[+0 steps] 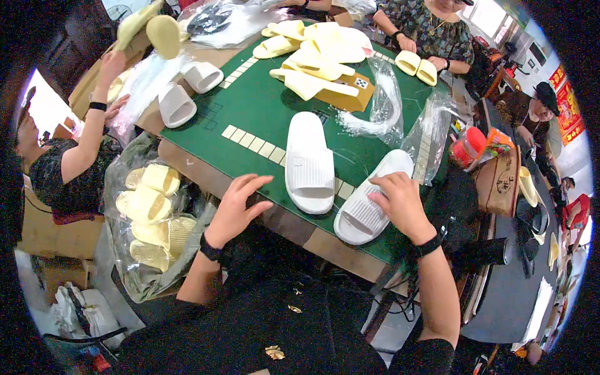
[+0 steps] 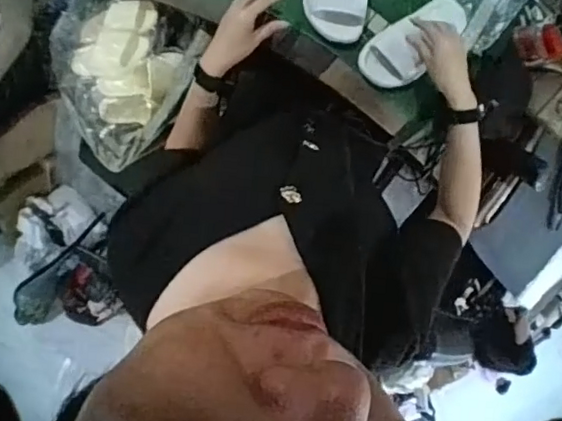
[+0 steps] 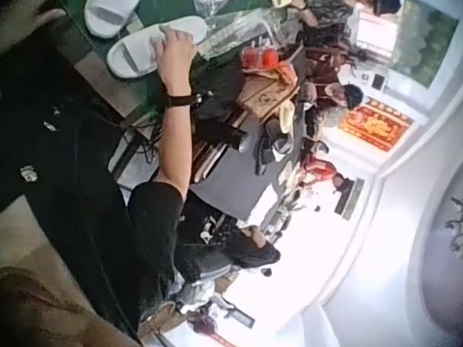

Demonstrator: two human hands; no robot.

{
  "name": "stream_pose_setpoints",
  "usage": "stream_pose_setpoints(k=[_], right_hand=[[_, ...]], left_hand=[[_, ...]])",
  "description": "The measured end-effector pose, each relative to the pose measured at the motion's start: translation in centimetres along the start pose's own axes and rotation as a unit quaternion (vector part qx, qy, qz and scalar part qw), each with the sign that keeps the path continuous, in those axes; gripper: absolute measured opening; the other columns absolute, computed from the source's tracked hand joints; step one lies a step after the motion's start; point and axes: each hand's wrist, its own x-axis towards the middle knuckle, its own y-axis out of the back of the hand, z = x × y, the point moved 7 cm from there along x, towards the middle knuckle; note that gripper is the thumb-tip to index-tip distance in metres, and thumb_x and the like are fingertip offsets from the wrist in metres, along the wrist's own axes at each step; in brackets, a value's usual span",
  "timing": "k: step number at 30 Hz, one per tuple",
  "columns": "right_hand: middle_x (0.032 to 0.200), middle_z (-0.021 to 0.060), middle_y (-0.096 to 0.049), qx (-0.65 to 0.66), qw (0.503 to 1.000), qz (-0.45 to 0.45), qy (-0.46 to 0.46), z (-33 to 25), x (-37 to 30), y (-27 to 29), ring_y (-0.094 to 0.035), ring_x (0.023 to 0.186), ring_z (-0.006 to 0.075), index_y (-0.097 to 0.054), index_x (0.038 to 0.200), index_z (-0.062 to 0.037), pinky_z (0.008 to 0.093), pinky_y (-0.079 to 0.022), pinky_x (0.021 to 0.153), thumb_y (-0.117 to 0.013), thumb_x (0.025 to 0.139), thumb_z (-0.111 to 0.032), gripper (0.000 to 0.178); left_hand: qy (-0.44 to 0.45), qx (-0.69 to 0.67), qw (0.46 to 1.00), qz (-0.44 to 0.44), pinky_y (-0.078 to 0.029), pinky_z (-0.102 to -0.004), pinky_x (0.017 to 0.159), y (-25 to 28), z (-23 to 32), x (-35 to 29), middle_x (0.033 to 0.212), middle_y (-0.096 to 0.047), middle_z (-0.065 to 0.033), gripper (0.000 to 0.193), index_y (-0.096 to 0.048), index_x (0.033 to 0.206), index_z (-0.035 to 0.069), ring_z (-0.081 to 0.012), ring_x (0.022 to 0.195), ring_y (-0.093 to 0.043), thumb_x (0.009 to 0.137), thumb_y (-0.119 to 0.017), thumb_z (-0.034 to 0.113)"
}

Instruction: Assembling and packaging various types of slippers at a shared workstation.

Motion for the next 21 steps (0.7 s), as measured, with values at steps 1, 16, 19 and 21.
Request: stream_pose_setpoints(k=[1,16,19,21], right_hand=[[0.111,0.0126,-0.066,0.016,0.999,0.04,-0.027,0.8,-0.7,0.1,-0.057,0.111,0.0335,-0.068,0.114,-0.0084,0.0441,-0.045,0.092,-0.071,0.089,-0.019,0.028],[0.121,0.0129,-0.061,0.123,0.986,0.107,-0.024,-4.9,-3.5,1.1,-0.053,0.115,0.0362,-0.071,0.104,-0.007,0.0449,-0.045,0.098,-0.074,0.075,-0.001,0.029],[0.126,0.013,-0.059,0.073,0.994,0.07,0.03,-6.7,-3.3,-0.4,-0.051,0.12,0.0355,-0.071,0.098,-0.0079,0.0456,-0.044,0.1,-0.072,0.075,-0.006,0.023],[0.128,0.0131,-0.058,0.034,0.997,0.05,0.053,-7.1,-3.2,-1.1,-0.05,0.122,0.0349,-0.071,0.093,-0.0077,0.0459,-0.042,0.101,-0.07,0.074,-0.008,0.019]], left_hand=[[-0.013,-0.003,1.0,0.005,-0.044,-0.0446,0.106,-0.4,0.2,0.8,0.131,-0.057,-0.0205,0.057,-0.058,0.138,0.013,-0.038,0.125,-0.052,0.085,-0.078,0.019],[-0.127,-0.066,0.984,-0.109,-0.042,-0.0456,0.106,-8.8,1.2,9.6,0.125,-0.058,-0.0149,0.051,-0.063,0.125,0.012,-0.0375,0.123,-0.051,0.079,-0.084,0.023],[-0.163,-0.004,0.987,-0.005,-0.043,-0.0458,0.106,-7.0,3.2,8.6,0.123,-0.06,-0.0131,0.047,-0.066,0.121,0.012,-0.036,0.125,-0.051,0.078,-0.083,0.017],[-0.186,-0.01,0.982,0.015,-0.045,-0.0455,0.104,-6.1,4.5,7.7,0.12,-0.062,-0.0121,0.043,-0.068,0.118,0.011,-0.0353,0.123,-0.054,0.077,-0.082,0.014]])
